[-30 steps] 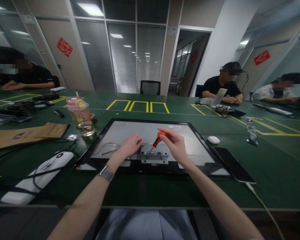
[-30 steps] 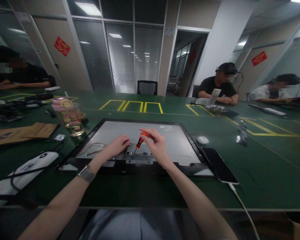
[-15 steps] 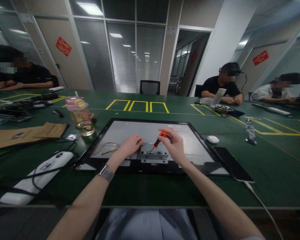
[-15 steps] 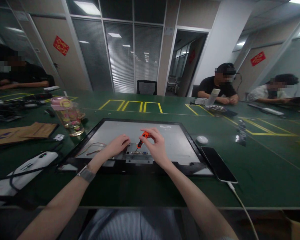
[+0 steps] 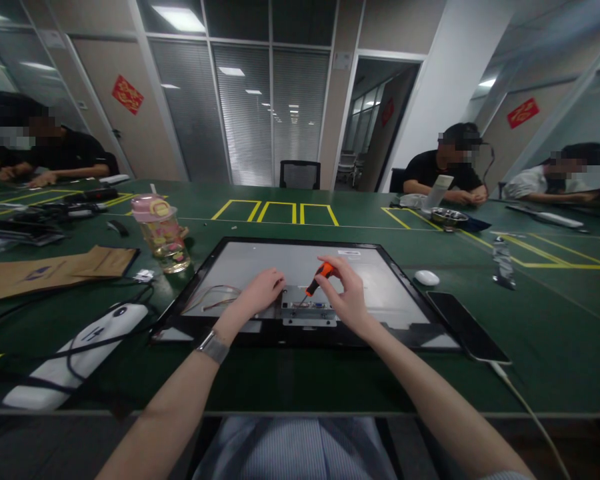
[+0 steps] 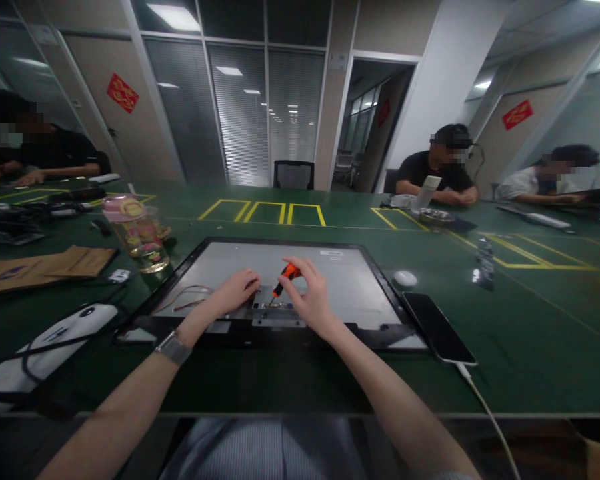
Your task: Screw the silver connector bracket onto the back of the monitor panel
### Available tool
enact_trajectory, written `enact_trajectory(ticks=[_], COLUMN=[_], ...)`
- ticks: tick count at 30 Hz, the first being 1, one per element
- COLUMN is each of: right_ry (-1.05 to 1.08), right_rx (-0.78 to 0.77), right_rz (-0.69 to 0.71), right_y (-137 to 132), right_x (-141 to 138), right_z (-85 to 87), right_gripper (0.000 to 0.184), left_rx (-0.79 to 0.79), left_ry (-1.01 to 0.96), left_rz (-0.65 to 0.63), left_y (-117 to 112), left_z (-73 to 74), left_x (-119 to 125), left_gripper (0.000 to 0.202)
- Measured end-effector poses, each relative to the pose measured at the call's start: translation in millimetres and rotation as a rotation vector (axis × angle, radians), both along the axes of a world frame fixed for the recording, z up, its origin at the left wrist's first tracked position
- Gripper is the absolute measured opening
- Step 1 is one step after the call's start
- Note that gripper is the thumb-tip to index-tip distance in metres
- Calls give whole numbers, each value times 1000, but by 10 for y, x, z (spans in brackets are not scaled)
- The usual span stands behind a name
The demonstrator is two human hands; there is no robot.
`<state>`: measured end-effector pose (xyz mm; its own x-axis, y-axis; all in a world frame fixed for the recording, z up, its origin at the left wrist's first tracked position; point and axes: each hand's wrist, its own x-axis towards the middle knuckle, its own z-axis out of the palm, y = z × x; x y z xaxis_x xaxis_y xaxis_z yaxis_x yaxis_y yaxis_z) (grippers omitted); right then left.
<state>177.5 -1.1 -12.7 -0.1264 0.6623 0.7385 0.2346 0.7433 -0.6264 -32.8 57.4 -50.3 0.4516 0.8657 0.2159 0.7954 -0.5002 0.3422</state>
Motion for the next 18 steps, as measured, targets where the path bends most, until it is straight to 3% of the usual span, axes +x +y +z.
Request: enact_trajectory(ticks=[3,5,8,13,18], right_ry=[14,95,235,238,117], right_rx=[-104,-195,-211,16,157], right_rz=[231,309,159,-197,-318], right_y=[-17,-17,23,112,108], right_x=[-19,-39,-30,72,87], right_z=[6,17,30,26,12], right_gripper=[45,48,49,44,35], left_rx=[9,10,6,20,-2], left_ry=[5,-1,-5,13,14], left_rz=[-3,-11,-12,-14,-10], left_y=[13,21,22,9,-1], left_z=[-16,-26,-31,-15,7], left_x=[-8,-13,-12,-4,-3], left_gripper=[27,27,27,27,27])
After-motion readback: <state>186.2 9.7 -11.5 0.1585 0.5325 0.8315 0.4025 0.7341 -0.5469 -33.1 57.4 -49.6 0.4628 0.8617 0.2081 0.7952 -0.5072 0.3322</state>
